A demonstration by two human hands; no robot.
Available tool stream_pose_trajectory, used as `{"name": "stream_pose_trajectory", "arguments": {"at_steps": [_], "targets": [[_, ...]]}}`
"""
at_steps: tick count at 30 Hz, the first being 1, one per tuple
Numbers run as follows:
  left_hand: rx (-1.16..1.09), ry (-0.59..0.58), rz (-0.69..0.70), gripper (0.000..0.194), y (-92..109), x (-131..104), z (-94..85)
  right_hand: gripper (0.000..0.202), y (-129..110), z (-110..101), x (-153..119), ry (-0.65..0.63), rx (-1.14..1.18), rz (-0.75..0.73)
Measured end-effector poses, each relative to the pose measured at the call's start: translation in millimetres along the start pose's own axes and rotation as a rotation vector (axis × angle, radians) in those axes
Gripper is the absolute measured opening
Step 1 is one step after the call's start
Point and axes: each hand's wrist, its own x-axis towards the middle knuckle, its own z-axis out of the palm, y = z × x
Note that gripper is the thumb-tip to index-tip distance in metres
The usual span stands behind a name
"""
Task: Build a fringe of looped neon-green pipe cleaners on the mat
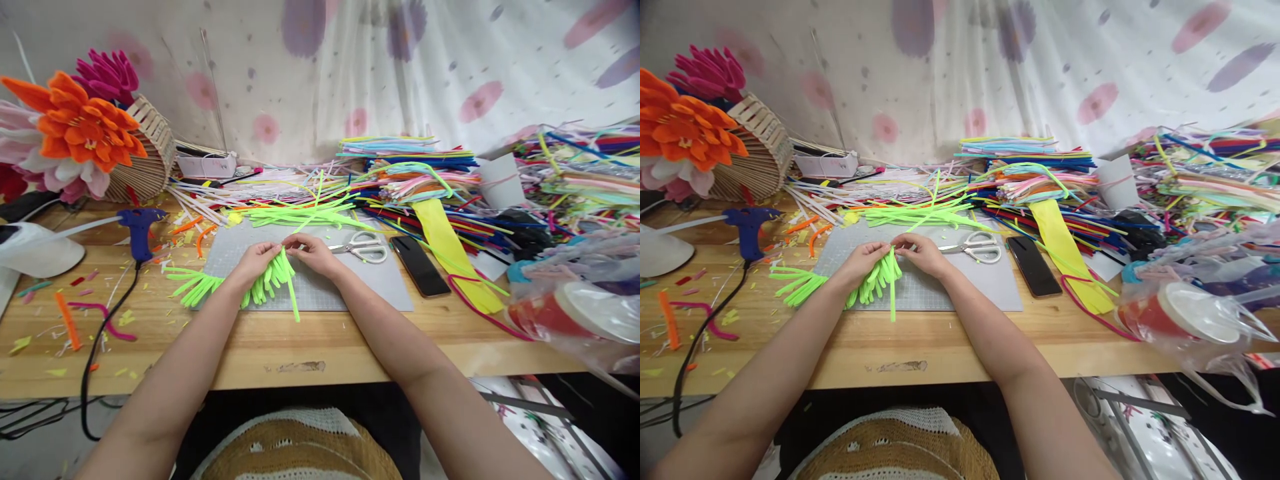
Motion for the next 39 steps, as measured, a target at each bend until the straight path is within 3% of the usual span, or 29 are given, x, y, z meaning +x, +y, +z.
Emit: {"name": "stream_pose_trajectory", "arguments": {"at_steps": [9, 19, 28, 35, 39], "targets": [[-0.052, 0.001, -0.001, 0.035, 1.9, -3.1, 3.2, 0.012, -2.0, 4.2, 0.9, 0.057, 0.031, -0.007], [-0.022, -0.018, 0.032, 0.031, 4.0, -4.0, 1.0, 0.017, 2.3, -0.5, 1.6, 0.008, 0.206, 0.085], [-0.036, -0.037, 0.024, 0.029, 6.4, -6.1, 1.3, 0.017, -1.3, -4.3, 1.0, -0.034, 0.105, 0.024], [0.002, -0.083, 0.073, 0.037, 4.2, -3.9, 1.2, 0.014, 2.3, -1.7, 1.0, 0.018, 0.072, 0.021], [0.062, -0.024, 0.127, 0.035, -1.1, -0.5, 2.7, 0.016, 0.7, -0.1, -0.1, 0.023, 0.075, 0.015]]}}
